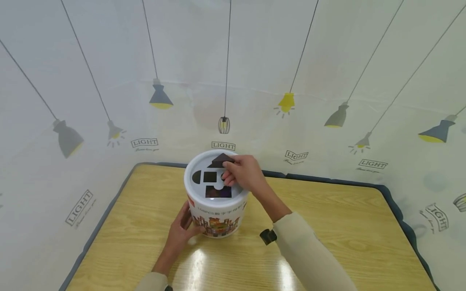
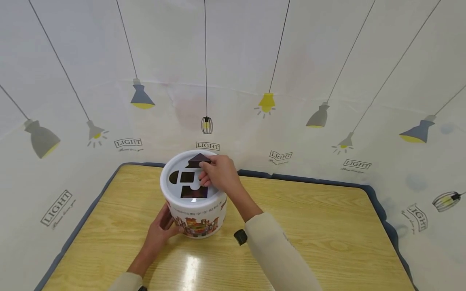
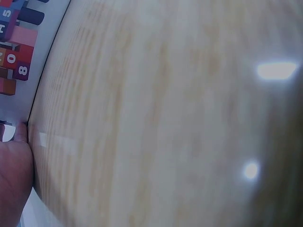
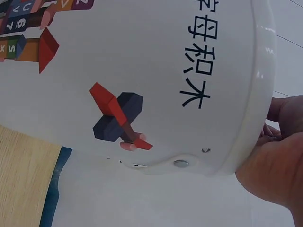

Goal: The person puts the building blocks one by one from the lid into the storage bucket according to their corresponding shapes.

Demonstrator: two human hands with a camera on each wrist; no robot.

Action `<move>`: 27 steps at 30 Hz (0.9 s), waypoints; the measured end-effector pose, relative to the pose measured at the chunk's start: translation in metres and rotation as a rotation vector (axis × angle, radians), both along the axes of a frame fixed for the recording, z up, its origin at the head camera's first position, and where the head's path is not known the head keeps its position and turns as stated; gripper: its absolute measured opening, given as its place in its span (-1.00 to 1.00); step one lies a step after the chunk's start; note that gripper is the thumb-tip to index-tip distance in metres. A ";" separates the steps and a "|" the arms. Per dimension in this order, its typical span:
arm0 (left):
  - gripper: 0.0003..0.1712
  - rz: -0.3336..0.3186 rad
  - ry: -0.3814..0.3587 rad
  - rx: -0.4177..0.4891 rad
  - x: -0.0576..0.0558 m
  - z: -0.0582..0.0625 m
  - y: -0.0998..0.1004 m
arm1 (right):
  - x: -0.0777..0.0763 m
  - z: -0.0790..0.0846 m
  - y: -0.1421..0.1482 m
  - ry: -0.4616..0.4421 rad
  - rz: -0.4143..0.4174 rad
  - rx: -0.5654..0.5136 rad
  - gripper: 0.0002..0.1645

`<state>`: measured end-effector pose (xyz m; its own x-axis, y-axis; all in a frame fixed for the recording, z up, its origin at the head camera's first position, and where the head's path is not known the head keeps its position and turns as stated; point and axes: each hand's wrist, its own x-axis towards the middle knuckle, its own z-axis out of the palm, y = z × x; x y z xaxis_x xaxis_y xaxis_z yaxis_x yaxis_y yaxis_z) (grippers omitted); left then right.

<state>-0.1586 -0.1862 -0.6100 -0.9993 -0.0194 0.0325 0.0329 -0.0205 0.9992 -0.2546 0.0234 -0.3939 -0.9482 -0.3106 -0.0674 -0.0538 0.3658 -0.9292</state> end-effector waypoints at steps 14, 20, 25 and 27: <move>0.19 -0.003 -0.007 0.014 0.001 0.001 0.001 | -0.010 0.003 -0.017 -0.039 -0.011 0.103 -0.72; 0.19 -0.004 0.006 -0.001 -0.001 0.002 0.001 | -0.009 0.004 -0.018 -0.052 -0.032 0.128 -0.77; 0.20 0.003 -0.008 -0.001 -0.001 0.001 0.001 | -0.008 0.005 -0.018 -0.072 -0.047 0.112 -0.67; 0.20 0.006 -0.012 0.002 -0.001 0.000 0.001 | -0.007 0.005 -0.017 -0.076 -0.055 0.099 -0.59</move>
<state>-0.1597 -0.1849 -0.6097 -0.9995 -0.0256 0.0200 0.0205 -0.0220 0.9995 -0.2618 0.0065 -0.3890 -0.9545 -0.2469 -0.1671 0.0377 0.4561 -0.8892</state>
